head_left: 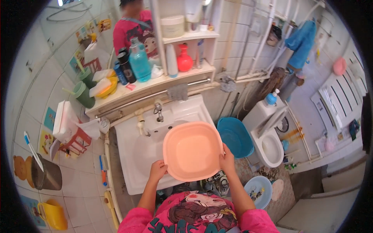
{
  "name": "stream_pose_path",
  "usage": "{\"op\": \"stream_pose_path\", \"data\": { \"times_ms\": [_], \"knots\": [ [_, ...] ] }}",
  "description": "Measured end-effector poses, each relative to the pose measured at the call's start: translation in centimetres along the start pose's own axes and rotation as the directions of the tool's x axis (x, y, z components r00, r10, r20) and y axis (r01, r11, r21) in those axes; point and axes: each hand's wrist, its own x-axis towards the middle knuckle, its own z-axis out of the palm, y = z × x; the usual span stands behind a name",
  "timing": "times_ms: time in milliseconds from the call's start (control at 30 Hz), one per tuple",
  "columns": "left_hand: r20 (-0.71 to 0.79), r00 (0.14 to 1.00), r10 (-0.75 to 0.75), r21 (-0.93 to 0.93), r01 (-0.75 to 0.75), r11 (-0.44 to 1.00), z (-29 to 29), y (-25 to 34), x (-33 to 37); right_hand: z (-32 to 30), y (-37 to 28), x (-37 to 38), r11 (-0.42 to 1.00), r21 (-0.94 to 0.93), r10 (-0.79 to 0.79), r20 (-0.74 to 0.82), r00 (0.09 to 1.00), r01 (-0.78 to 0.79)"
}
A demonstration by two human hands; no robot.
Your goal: The person fills a basin with water from the sink faucet and sets it down. Then, the person opens a detergent pouch, pours laundry detergent into a basin of soaking items, and holds up a basin containing shoes.
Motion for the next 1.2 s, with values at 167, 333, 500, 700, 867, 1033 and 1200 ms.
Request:
{"op": "stream_pose_path", "data": {
  "times_ms": [167, 333, 500, 700, 867, 1033, 1200],
  "knots": [
    [-0.114, 0.990, -0.077, 0.011, 0.079, 0.997, -3.7, -1.3, -0.1, 5.1, -1.8, 1.8, 0.998, -0.033, 0.051, 0.150, 0.987, -0.046],
    [-0.168, 0.978, -0.127, -0.037, 0.122, 0.992, -7.4, -4.4, 0.9, 11.1, 0.0, 2.8, 1.000, -0.015, 0.008, 0.227, 0.974, -0.005],
    [-0.243, 0.962, -0.121, -0.056, 0.110, 0.992, -9.6, -5.3, 1.6, 15.5, 1.7, 3.0, 1.000, 0.027, 0.009, 0.243, 0.970, -0.016],
    [-0.365, 0.928, -0.069, -0.013, 0.069, 0.998, -12.0, -7.8, 3.8, 18.8, 2.4, 3.2, 0.990, 0.045, 0.113, 0.324, 0.939, -0.135],
    [-0.387, 0.922, 0.023, 0.244, 0.078, 0.967, -13.1, -9.3, 5.6, 21.4, 2.8, 3.1, 0.976, 0.057, 0.177, 0.349, 0.920, -0.209],
    [-0.467, 0.880, 0.084, 0.466, 0.164, 0.870, -12.1, -7.1, 5.6, 21.9, 4.0, 3.5, 0.967, -0.015, 0.236, 0.416, 0.878, -0.253],
    [-0.482, 0.873, 0.081, 0.475, 0.183, 0.861, -12.1, -7.3, 5.4, 22.7, 3.6, 3.5, 0.955, -0.129, 0.297, 0.422, 0.857, -0.267]
  ]
}}
